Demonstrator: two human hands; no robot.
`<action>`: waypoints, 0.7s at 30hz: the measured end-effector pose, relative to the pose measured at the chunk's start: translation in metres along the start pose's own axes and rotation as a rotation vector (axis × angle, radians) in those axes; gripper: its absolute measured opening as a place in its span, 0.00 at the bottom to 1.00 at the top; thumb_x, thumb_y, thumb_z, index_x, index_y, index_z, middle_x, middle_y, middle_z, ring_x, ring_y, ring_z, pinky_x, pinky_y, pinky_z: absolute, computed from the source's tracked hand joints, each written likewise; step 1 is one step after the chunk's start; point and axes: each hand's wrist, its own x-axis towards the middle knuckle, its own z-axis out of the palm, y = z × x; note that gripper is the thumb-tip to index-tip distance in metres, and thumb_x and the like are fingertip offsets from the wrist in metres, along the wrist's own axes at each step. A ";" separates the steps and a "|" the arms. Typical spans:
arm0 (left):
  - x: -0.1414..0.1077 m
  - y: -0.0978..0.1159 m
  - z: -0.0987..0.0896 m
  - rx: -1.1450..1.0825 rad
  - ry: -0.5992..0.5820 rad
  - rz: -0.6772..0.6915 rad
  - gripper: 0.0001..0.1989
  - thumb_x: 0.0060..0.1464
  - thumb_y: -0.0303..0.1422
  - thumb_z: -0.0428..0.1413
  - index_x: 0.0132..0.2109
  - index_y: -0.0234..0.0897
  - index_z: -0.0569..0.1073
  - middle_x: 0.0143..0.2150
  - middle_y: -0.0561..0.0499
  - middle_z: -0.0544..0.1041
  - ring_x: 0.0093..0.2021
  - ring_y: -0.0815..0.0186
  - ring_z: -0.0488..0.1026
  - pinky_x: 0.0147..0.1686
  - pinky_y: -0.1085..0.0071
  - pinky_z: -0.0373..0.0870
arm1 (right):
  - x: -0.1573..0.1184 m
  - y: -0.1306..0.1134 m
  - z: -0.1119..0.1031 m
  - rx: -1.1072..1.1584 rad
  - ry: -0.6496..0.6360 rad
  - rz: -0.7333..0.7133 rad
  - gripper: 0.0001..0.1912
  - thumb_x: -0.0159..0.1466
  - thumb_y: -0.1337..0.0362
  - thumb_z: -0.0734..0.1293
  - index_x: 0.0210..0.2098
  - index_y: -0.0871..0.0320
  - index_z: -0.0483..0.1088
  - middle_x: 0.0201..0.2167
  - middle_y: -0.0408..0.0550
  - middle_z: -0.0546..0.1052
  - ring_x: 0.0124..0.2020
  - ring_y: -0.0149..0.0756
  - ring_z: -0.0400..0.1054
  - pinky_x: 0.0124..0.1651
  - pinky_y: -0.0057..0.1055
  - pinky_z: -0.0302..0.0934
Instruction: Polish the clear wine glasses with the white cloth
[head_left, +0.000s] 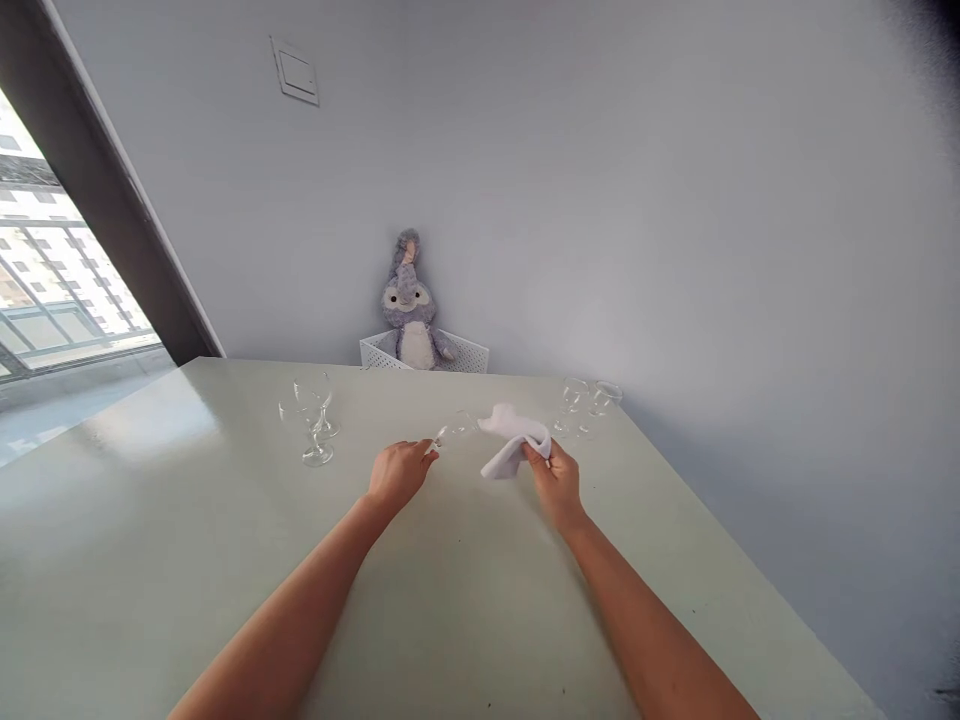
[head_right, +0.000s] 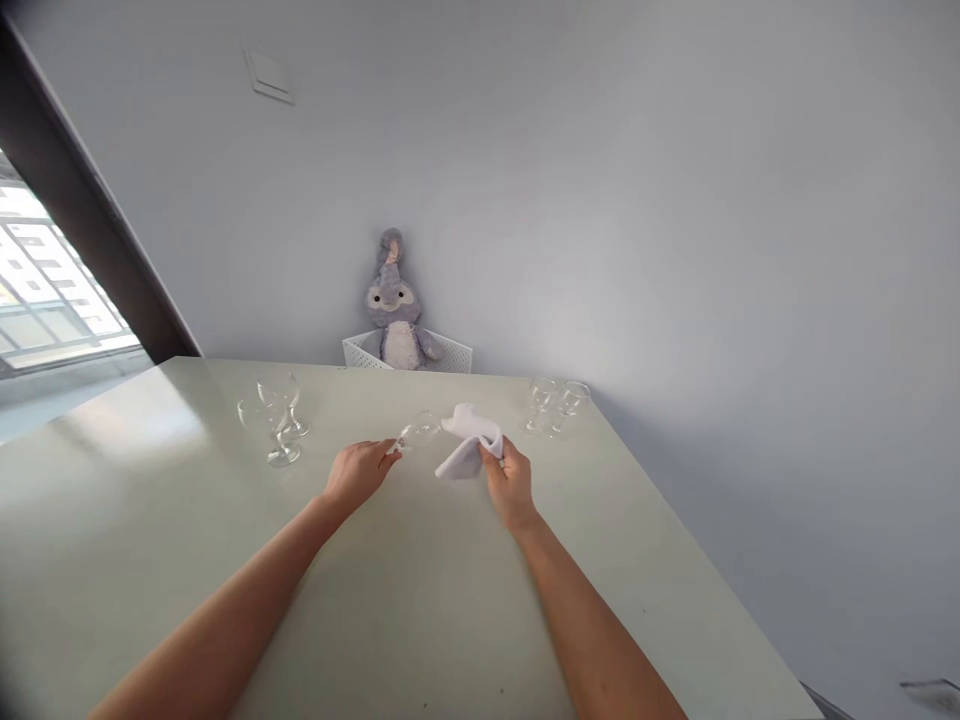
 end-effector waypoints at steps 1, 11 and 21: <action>0.000 0.001 0.000 0.016 0.011 -0.008 0.12 0.55 0.37 0.45 0.34 0.40 0.71 0.24 0.50 0.71 0.27 0.65 0.66 0.25 0.73 0.52 | -0.004 -0.007 0.003 -0.109 -0.042 -0.133 0.16 0.61 0.57 0.57 0.44 0.57 0.68 0.42 0.51 0.73 0.45 0.43 0.64 0.45 0.38 0.56; -0.017 0.038 0.003 -0.088 0.033 0.508 0.12 0.52 0.24 0.44 0.25 0.36 0.69 0.23 0.45 0.69 0.28 0.62 0.64 0.29 0.67 0.53 | -0.013 -0.031 0.026 -0.597 -0.380 -0.468 0.15 0.61 0.61 0.58 0.45 0.57 0.67 0.42 0.54 0.72 0.46 0.44 0.62 0.54 0.46 0.45; -0.018 0.036 0.015 -0.041 0.081 0.426 0.13 0.57 0.37 0.44 0.40 0.39 0.72 0.22 0.48 0.69 0.26 0.64 0.63 0.27 0.70 0.53 | -0.003 -0.003 0.016 0.526 -0.103 0.606 0.23 0.54 0.45 0.61 0.19 0.59 0.61 0.14 0.39 0.62 0.18 0.28 0.55 0.21 0.26 0.49</action>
